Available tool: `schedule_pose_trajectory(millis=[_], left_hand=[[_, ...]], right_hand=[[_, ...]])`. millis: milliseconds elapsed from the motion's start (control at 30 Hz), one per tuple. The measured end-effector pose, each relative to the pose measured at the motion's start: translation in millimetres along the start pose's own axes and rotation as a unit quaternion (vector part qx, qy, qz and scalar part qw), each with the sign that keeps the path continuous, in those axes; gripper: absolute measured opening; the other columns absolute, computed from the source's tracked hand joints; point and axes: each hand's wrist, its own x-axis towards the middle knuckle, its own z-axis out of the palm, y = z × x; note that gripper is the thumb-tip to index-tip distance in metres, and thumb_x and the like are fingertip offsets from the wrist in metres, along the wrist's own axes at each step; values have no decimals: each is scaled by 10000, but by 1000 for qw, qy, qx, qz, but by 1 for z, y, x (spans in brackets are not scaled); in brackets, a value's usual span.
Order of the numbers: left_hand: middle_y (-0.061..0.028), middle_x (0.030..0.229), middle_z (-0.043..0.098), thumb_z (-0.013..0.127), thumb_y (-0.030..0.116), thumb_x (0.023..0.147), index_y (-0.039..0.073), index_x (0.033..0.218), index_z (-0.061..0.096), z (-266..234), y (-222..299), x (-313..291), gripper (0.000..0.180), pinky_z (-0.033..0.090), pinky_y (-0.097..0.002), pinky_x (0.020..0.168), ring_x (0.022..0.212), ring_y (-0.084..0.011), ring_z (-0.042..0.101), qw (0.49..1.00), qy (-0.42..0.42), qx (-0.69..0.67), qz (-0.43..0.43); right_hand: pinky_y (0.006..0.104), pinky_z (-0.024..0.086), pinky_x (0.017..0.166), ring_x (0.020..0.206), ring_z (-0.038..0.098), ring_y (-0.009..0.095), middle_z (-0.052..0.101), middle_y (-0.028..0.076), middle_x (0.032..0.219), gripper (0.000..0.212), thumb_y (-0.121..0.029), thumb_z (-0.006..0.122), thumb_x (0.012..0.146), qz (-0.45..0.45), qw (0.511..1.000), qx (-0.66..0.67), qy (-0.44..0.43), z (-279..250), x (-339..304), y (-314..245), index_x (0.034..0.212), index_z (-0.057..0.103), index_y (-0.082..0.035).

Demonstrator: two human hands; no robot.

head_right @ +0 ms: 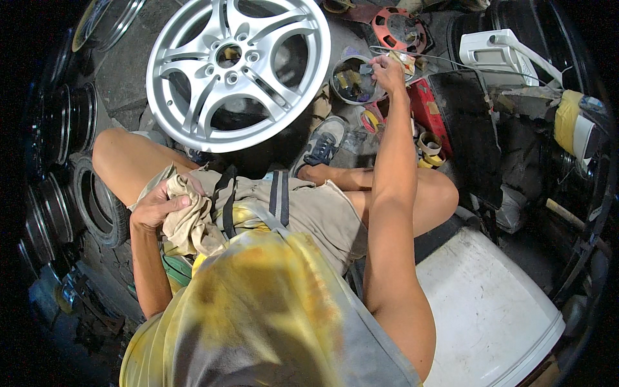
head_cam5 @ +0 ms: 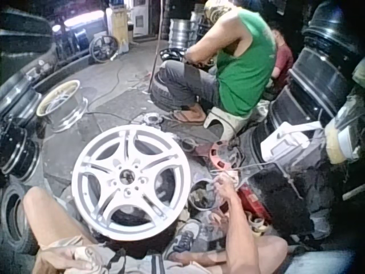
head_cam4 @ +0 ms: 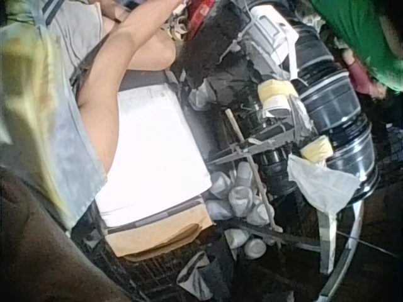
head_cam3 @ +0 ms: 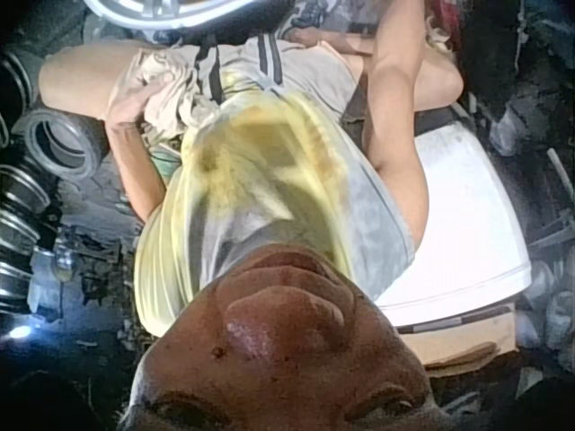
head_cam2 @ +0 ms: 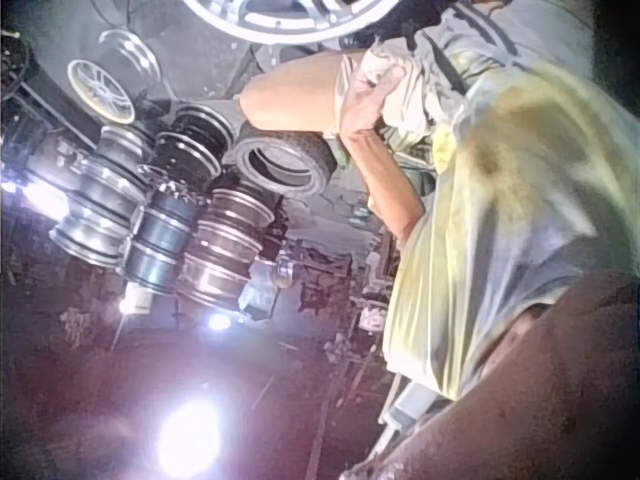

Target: The person sits on the floor and wipes a silver car rim with a cloth. They rotate the rim to clean different sections, including the spokes and the outer edge, while another person works on a tire in the background.

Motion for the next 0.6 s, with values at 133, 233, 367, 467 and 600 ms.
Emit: schedule_pose_trajectory(millis=[133, 233, 367, 467, 600], left_hand=[[-30, 1087, 634, 731, 149, 936, 31, 1104, 664, 0, 0, -1, 215, 486, -300, 919, 1010, -128, 597, 1000, -2, -7, -5], [-30, 1088, 634, 729, 148, 937, 30, 1107, 664, 0, 0, -2, 216, 485, -299, 922, 1011, -128, 598, 1000, -2, 2, 0], [-31, 1087, 637, 731, 153, 936, 29, 1112, 663, -1, 0, 0, 225, 486, -298, 923, 1014, -130, 601, 1000, -9, 4, 0], [-32, 1084, 639, 733, 155, 935, 28, 1114, 662, 1, 2, 0, 231, 487, -298, 921, 1014, -131, 603, 1000, -6, -14, -12], [-34, 1073, 637, 729, 151, 937, 27, 1112, 661, 2, 2, -1, 225, 488, -301, 919, 1009, -132, 602, 1000, -4, -12, -9]], right_hand=[[258, 510, 653, 738, 656, 107, 726, 57, 987, 222, -60, 752, 851, -36, 996, -87, 1, -2, 2, -1, 1071, 742, -32], [247, 517, 683, 766, 661, 111, 730, 54, 997, 270, -80, 782, 851, -41, 996, -80, -5, 0, 1, -8, 1103, 732, 2], [229, 515, 695, 800, 661, 106, 732, 63, 965, 344, -146, 811, 872, 1, 1000, 12, 16, 3, 12, 10, 1129, 708, 60], [219, 510, 688, 797, 652, 93, 724, 52, 923, 375, -180, 821, 879, -18, 1000, -6, 19, 1, 17, 21, 1118, 696, 81], [215, 499, 662, 742, 620, 73, 704, 24, 885, 361, -198, 813, 888, 25, 999, 13, 22, 2, 0, -10, 1105, 700, 66]])
